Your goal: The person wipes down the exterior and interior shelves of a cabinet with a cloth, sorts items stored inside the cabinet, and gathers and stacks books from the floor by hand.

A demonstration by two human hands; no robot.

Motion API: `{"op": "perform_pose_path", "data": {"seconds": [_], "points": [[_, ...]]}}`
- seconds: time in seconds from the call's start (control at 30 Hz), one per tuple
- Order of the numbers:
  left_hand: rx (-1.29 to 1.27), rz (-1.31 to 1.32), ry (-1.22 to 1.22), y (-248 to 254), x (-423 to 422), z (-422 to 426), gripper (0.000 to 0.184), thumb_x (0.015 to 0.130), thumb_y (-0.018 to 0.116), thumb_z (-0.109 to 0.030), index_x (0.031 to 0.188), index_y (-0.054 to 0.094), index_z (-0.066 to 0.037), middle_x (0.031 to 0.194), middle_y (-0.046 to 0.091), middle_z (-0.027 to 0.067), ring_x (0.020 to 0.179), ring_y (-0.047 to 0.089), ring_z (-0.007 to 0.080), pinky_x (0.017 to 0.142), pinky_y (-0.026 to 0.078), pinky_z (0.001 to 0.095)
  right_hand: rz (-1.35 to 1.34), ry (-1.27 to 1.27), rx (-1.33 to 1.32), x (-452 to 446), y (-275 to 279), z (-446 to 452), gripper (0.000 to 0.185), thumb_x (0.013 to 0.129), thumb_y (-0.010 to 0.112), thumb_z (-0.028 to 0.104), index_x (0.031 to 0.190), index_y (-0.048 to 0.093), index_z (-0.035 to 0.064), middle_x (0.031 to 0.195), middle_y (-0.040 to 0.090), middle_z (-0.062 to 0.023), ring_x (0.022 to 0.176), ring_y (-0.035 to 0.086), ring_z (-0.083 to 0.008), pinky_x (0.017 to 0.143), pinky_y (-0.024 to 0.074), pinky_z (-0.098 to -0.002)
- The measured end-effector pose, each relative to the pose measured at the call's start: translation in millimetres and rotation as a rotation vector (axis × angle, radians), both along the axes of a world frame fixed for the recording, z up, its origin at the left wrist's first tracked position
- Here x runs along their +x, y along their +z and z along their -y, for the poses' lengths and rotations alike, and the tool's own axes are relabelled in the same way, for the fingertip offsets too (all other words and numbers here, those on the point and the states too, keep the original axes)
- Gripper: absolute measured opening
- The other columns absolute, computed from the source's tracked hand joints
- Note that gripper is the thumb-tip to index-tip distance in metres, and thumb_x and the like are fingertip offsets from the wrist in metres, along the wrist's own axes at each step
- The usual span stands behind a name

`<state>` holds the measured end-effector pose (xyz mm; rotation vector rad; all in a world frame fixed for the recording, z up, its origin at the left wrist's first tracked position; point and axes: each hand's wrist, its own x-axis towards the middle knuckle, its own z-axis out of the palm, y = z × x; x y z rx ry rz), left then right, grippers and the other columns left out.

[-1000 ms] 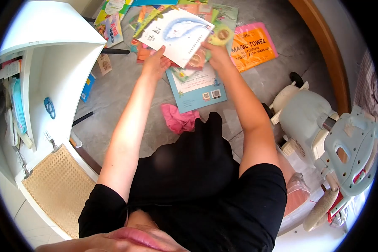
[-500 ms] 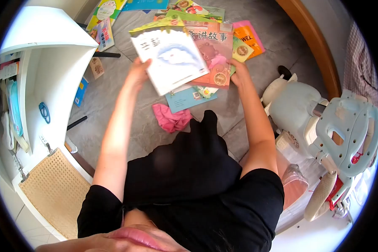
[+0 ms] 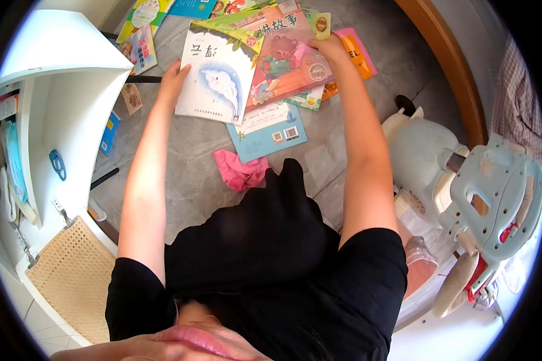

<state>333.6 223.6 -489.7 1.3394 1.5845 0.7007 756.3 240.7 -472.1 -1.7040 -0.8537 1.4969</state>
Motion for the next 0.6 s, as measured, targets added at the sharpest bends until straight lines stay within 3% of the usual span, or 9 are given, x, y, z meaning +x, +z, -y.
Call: {"op": "perform_pose_path", "data": {"seconds": [0.03, 0.13, 0.27, 0.3, 0.33, 0.43, 0.53, 0.6], "points": [[0.128, -0.123, -0.024, -14.2, 1.3, -8.4, 0.029, 0.090, 0.059, -0.019, 0.106, 0.064, 0.005, 0.118, 0.060, 0.0188, 0.105, 0.059, 0.0265, 0.089, 0.045, 0.0336, -0.011, -0.021, 0.012, -1.9, -4.5, -2.5, 0.034, 0.078, 0.067, 0.001, 0.111, 0.059, -0.0037, 0.104, 0.065, -0.0108, 0.086, 0.064, -0.0191, 0.070, 0.0532, -0.0326], [0.005, 0.075, 0.008, -24.3, 20.7, -25.0, 0.031, 0.087, 0.062, -0.021, 0.102, 0.065, 0.005, 0.120, 0.056, 0.0229, 0.108, 0.056, 0.0308, 0.091, 0.044, 0.0352, -0.189, -0.109, 0.057, 6.2, -25.6, -4.4, 0.033, 0.081, 0.067, 0.002, 0.113, 0.058, -0.0026, 0.104, 0.064, -0.0116, 0.085, 0.065, -0.0210, 0.070, 0.0556, -0.0342], [-0.271, 0.192, 0.088, 2.5, 46.9, -23.4, 0.025, 0.086, 0.064, -0.020, 0.095, 0.067, 0.004, 0.096, 0.067, 0.0134, 0.081, 0.065, 0.0215, 0.072, 0.051, 0.0340, -0.550, -0.119, -0.148, -0.6, -4.0, 21.0, 0.035, 0.084, 0.070, 0.008, 0.114, 0.056, -0.0018, 0.104, 0.064, -0.0123, 0.086, 0.067, -0.0228, 0.070, 0.0588, -0.0353], [-0.261, 0.179, 0.066, 7.7, 56.2, -18.5, 0.027, 0.087, 0.065, -0.018, 0.106, 0.061, 0.001, 0.086, 0.064, 0.0068, 0.069, 0.058, 0.0120, 0.060, 0.046, 0.0279, -0.620, -0.109, -0.160, -0.6, -2.5, 27.0, 0.035, 0.084, 0.070, 0.009, 0.114, 0.056, -0.0019, 0.104, 0.064, -0.0125, 0.087, 0.067, -0.0228, 0.069, 0.0592, -0.0352], [-0.233, 0.115, -0.001, 12.0, 62.2, -14.1, 0.026, 0.085, 0.067, -0.016, 0.103, 0.062, 0.002, 0.084, 0.064, 0.0071, 0.068, 0.059, 0.0123, 0.061, 0.047, 0.0280, -0.691, -0.103, -0.174, -1.3, -0.2, 34.7, 0.036, 0.084, 0.071, 0.011, 0.114, 0.056, -0.0019, 0.105, 0.064, -0.0127, 0.087, 0.068, -0.0229, 0.069, 0.0597, -0.0350], [-0.186, 0.005, -0.152, 10.0, 69.7, -9.7, 0.030, 0.079, 0.073, -0.012, 0.101, 0.061, 0.002, 0.082, 0.064, 0.0078, 0.070, 0.058, 0.0115, 0.058, 0.046, 0.0285, -0.621, -0.067, -0.232, -3.6, 11.9, 54.3, 0.035, 0.083, 0.071, 0.010, 0.113, 0.057, -0.0014, 0.103, 0.065, -0.0123, 0.084, 0.068, -0.0221, 0.067, 0.0599, -0.0338], [-0.131, 0.268, 0.033, -3.4, 72.7, -1.8, 0.038, 0.076, 0.075, -0.009, 0.108, 0.057, 0.002, 0.093, 0.063, 0.0095, 0.076, 0.059, 0.0138, 0.061, 0.048, 0.0289, -0.525, -0.025, -0.267, -18.3, 24.8, 72.4, 0.034, 0.082, 0.072, 0.010, 0.112, 0.059, -0.0005, 0.100, 0.067, -0.0117, 0.082, 0.069, -0.0214, 0.066, 0.0600, -0.0334], [-0.068, 0.328, 0.220, 17.6, 87.7, 13.7, 0.047, 0.075, 0.075, -0.005, 0.116, 0.053, 0.001, 0.102, 0.062, 0.0111, 0.083, 0.061, 0.0171, 0.066, 0.050, 0.0293, -0.416, -0.018, -0.073, -25.1, 14.9, 80.0, 0.038, 0.080, 0.074, 0.009, 0.113, 0.060, -0.0015, 0.099, 0.067, -0.0100, 0.083, 0.067, -0.0178, 0.063, 0.0577, -0.0307]]}}
